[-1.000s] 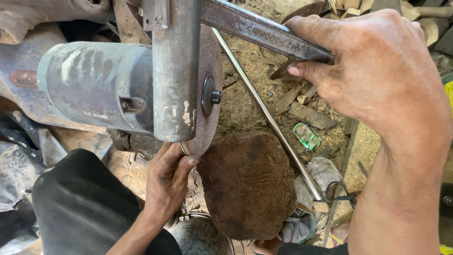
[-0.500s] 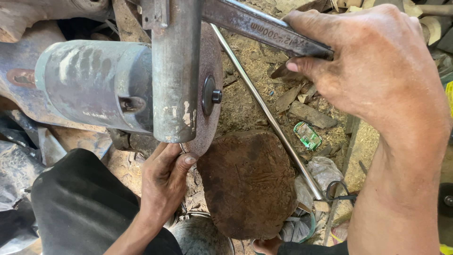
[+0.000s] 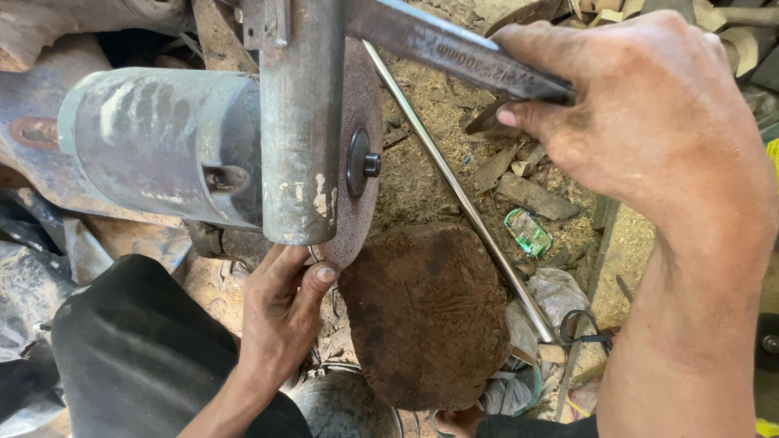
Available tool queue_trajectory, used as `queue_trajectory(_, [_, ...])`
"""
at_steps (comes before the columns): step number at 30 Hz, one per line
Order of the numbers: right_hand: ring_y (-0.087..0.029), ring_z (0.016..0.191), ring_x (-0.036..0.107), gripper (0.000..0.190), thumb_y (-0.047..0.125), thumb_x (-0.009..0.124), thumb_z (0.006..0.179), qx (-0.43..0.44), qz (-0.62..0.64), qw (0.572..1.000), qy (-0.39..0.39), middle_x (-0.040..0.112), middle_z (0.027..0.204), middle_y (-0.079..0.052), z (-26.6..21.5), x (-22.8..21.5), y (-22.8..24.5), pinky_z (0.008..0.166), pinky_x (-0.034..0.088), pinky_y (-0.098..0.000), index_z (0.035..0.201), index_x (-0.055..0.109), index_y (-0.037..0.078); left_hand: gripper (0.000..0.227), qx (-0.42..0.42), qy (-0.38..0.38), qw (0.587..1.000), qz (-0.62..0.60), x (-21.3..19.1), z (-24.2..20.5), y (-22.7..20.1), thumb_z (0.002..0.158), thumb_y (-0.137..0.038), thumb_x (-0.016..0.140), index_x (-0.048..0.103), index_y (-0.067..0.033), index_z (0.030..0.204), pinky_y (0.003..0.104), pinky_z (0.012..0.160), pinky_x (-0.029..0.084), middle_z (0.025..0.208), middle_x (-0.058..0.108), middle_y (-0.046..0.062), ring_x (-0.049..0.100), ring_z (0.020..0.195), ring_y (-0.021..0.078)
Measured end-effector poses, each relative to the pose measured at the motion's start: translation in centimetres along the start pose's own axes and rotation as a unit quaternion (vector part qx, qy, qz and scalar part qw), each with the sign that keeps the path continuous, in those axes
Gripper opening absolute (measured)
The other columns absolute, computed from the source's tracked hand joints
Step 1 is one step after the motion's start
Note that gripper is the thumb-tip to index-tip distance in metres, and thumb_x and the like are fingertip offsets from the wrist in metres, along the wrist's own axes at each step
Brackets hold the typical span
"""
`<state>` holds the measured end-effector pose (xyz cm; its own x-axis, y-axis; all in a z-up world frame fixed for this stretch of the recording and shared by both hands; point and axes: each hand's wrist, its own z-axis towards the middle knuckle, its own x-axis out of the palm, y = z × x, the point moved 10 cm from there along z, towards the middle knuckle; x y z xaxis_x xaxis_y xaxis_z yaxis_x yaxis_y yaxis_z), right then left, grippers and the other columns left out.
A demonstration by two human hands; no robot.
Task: The person uses a bench grinder to shape a small piece of wood. They hold the wood with both hands and press it against the rotating grinding wheel, rotating the piece to smooth multiple sides. The person briefly pauses to adjust the grinder and then continues shaping the wood.
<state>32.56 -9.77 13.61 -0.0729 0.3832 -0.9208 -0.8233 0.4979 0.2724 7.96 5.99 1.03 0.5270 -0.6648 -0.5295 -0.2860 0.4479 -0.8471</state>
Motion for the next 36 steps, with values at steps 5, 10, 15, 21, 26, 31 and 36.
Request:
queue_trajectory(5, [-0.029, 0.070, 0.073, 0.049, 0.018, 0.088, 0.081, -0.026, 0.009, 0.999, -0.047, 0.074, 0.089, -0.019, -0.4, -1.4, -0.2, 0.068, 0.057, -0.0413, 0.127, 0.075, 0.007, 0.052, 0.063, -0.011, 0.998, -0.005, -0.5, 0.0, -0.7, 0.103, -0.037, 0.058, 0.062, 0.0016, 0.138, 0.034, 0.073, 0.059, 0.110, 0.062, 0.014, 0.066, 0.089, 0.0189])
queue_trajectory(10, [-0.030, 0.080, 0.074, 0.048, 0.014, 0.091, 0.083, -0.042, 0.029, 0.997, -0.060, 0.074, 0.097, -0.021, -0.7, -1.8, -0.7, 0.075, 0.058, -0.0408, 0.125, 0.074, 0.002, 0.050, 0.073, -0.004, 0.997, 0.011, 0.5, -0.3, 1.0, 0.102, -0.035, 0.060, 0.063, 0.0018, 0.135, 0.041, 0.088, 0.063, 0.123, 0.064, 0.021, 0.070, 0.106, 0.0295])
queue_trajectory(15, [-0.033, 0.099, 0.073, 0.054, 0.004, 0.090, 0.080, -0.118, 0.083, 0.983, -0.111, 0.071, 0.109, -0.027, -1.5, -2.9, 0.2, 0.078, 0.058, -0.0413, 0.129, 0.070, -0.006, 0.049, -0.052, 0.060, 0.994, 0.070, 3.6, -0.1, 5.9, 0.091, -0.039, 0.063, 0.069, -0.0004, 0.122, 0.045, 0.078, 0.063, 0.137, 0.060, 0.025, 0.074, 0.104, 0.0353])
queue_trajectory(21, [-0.032, 0.096, 0.074, 0.050, 0.004, 0.090, 0.084, -0.069, 0.113, 0.986, -0.101, 0.071, 0.105, -0.028, -1.8, -2.7, -1.1, 0.076, 0.057, -0.0397, 0.128, 0.069, -0.006, 0.070, -0.088, 0.093, 0.985, 0.115, 3.7, -0.4, 6.0, 0.077, -0.045, 0.076, 0.065, 0.0061, 0.124, 0.052, 0.087, 0.062, 0.140, 0.056, 0.028, 0.070, 0.110, 0.0395])
queue_trajectory(26, [-0.032, 0.100, 0.074, 0.050, 0.004, 0.090, 0.083, -0.118, 0.103, 0.981, -0.116, 0.071, 0.107, -0.028, -1.9, -3.0, -0.3, 0.080, 0.058, -0.0379, 0.128, 0.069, -0.007, 0.090, -0.018, 0.052, 0.995, 0.084, 1.8, -0.4, 2.4, 0.080, -0.053, 0.070, 0.048, 0.0098, 0.141, 0.052, 0.089, 0.061, 0.140, 0.049, 0.035, 0.065, 0.117, 0.0421])
queue_trajectory(31, [-0.032, 0.097, 0.074, 0.050, 0.001, 0.090, 0.081, -0.092, 0.098, 0.985, -0.111, 0.071, 0.106, -0.028, -1.9, -2.9, -0.6, 0.078, 0.057, -0.0385, 0.126, 0.070, -0.006, 0.082, 0.049, 0.017, 0.998, 0.031, 0.4, -0.4, 1.8, 0.094, -0.057, 0.053, 0.052, 0.0067, 0.145, 0.050, 0.093, 0.061, 0.135, 0.057, 0.032, 0.067, 0.118, 0.0400])
queue_trajectory(36, [-0.031, 0.101, 0.074, 0.052, 0.001, 0.088, 0.082, -0.100, 0.125, 0.981, -0.109, 0.071, 0.107, -0.027, -1.9, -3.0, -0.4, 0.080, 0.057, -0.0373, 0.129, 0.068, -0.006, 0.066, -0.005, 0.044, 0.992, 0.116, 2.8, 0.0, 6.1, 0.088, -0.051, 0.063, 0.068, 0.0041, 0.124, 0.051, 0.083, 0.064, 0.143, 0.053, 0.031, 0.066, 0.115, 0.0420])
